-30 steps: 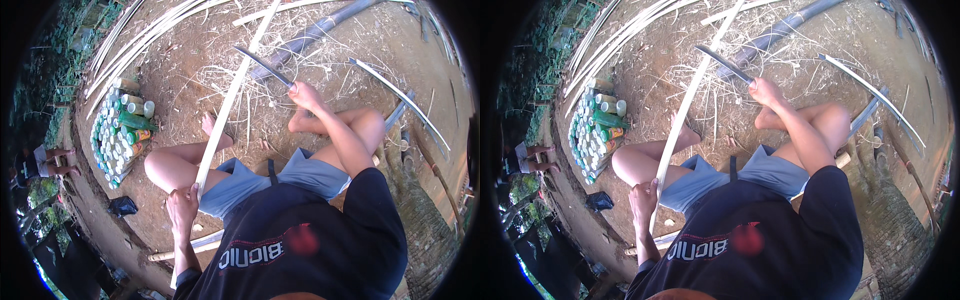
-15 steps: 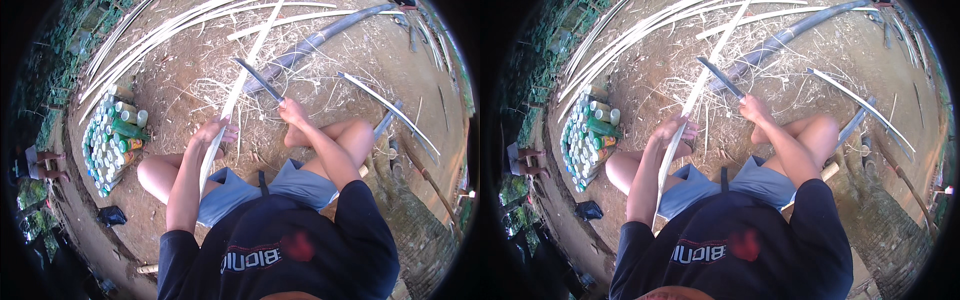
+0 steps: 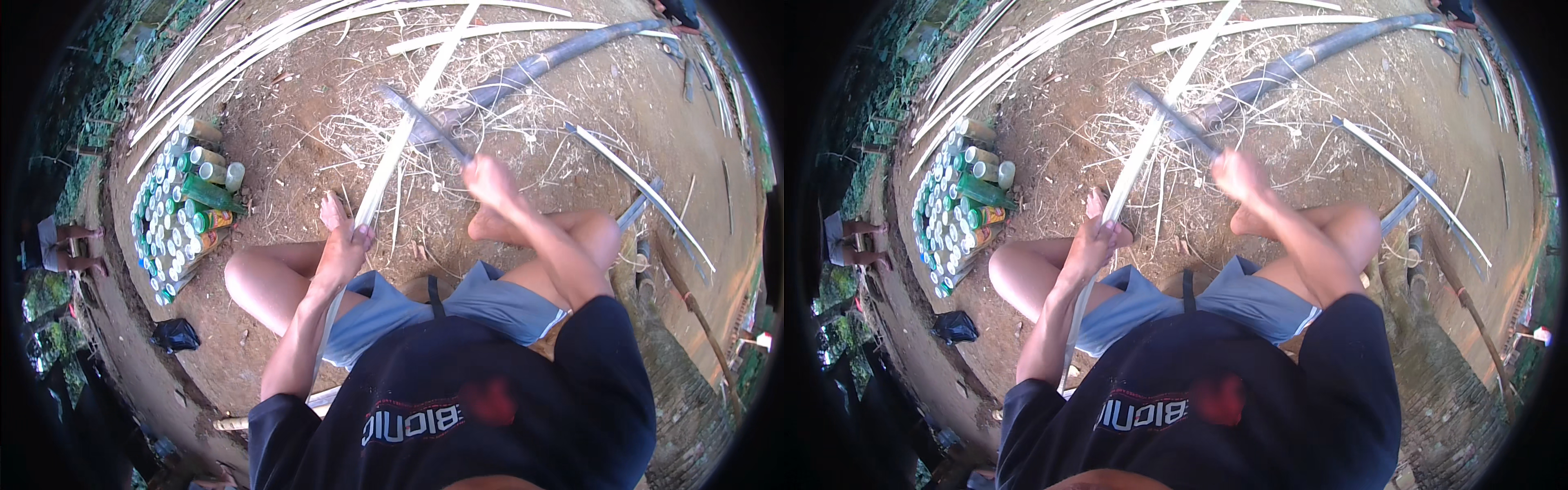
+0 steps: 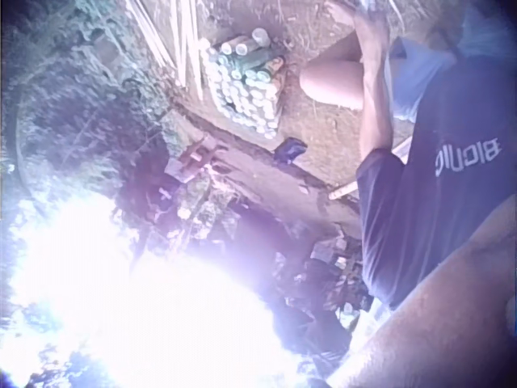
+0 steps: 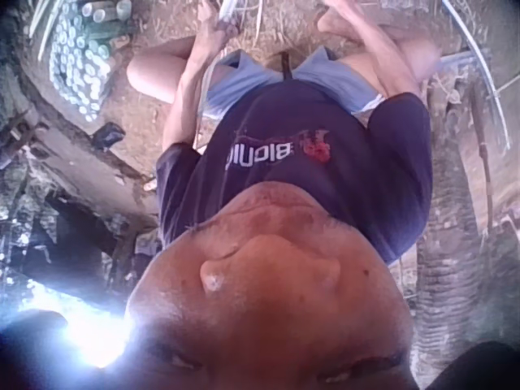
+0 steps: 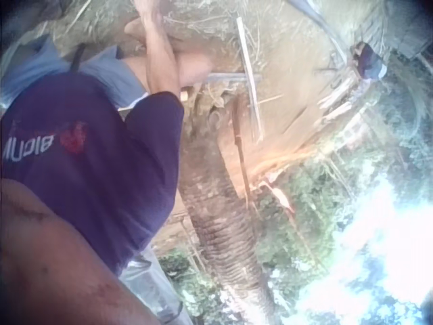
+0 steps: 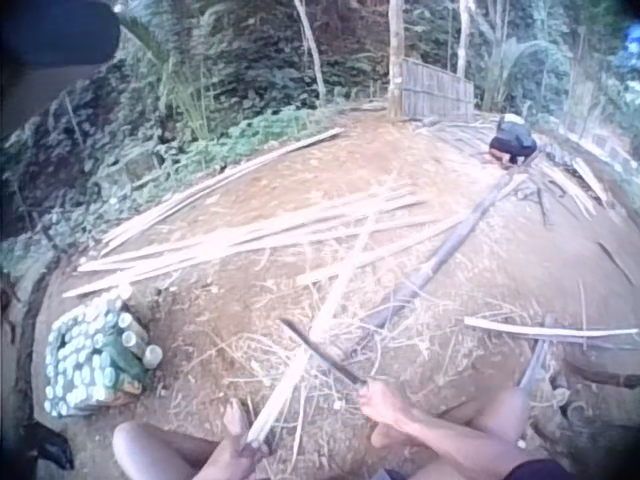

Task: The person shaves strips of bamboo using a knife while sitting on the ground, periodically rotating the strips to work on different sections.

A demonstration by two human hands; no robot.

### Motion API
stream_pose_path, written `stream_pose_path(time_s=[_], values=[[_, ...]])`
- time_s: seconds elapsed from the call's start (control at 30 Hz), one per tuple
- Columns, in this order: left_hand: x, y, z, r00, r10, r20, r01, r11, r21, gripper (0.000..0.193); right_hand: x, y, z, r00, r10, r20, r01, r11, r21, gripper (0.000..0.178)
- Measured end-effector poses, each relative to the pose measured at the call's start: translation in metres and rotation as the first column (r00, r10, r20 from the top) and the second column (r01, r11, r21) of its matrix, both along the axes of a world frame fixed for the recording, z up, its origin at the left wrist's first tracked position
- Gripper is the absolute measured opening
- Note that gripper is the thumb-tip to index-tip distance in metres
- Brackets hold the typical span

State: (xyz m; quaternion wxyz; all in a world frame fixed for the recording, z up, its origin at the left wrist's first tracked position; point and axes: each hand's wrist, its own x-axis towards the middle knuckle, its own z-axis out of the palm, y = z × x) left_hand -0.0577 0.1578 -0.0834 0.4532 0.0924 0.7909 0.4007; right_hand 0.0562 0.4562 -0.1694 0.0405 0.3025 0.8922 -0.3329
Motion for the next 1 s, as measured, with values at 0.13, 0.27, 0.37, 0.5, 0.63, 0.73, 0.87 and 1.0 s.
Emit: stream_pose_path(time_s=[0.13, 0.27, 0.37, 0.5, 0.63, 0.73, 0.87, 1.0], values=[[0.013, -0.02, 0.005, 0.995, 0.052, 0.089, -0.053, 0.999, 0.012, 0.024, 0.009, 0.009, 0.0, 0.856, 0.454, 0.247, -0.514, 0.795, 0.322, 0.019], [0.018, -0.009, 0.011, 0.997, 0.051, 0.054, -0.053, 0.997, 0.048, 0.021, -0.018, 0.033, 0.001, 0.985, -0.058, 0.16, 0.074, 0.992, -0.102, 0.02], [0.009, -0.014, -0.002, 1.0, 0.006, -0.017, -0.006, 1.0, 0.019, 0.019, -0.024, -0.003, 0.026, 0.989, -0.047, 0.142, 0.072, 0.982, -0.175, 0.024], [0.015, -0.018, 0.015, 0.998, 0.022, 0.064, -0.024, 0.999, 0.024, 0.017, 0.01, -0.045, 0.028, 0.934, 0.336, 0.12, -0.349, 0.932, 0.102, 0.019], [0.03, -0.039, 0.031, 0.994, 0.032, 0.109, -0.039, 0.997, 0.062, 0.017, 0.002, 0.053, 0.006, 0.972, 0.131, 0.197, -0.188, 0.933, 0.307, 0.018], [0.031, -0.034, 0.04, 0.992, 0.053, 0.114, -0.052, 0.999, -0.009, 0.017, -0.009, 0.078, 0.019, 0.975, 0.031, 0.218, -0.034, 0.999, 0.013, 0.017], [0.032, -0.037, 0.038, 0.999, 0.016, 0.038, -0.016, 1.0, -0.007, 0.018, 0.006, -0.009, 0.031, 0.967, 0.253, -0.03, -0.252, 0.967, 0.029, 0.015], [0.05, -0.064, 0.064, 0.993, 0.066, 0.102, -0.059, 0.996, -0.066, 0.019, -0.007, 0.063, 0.026, 0.927, 0.287, 0.242, -0.319, 0.942, 0.106, 0.014]])
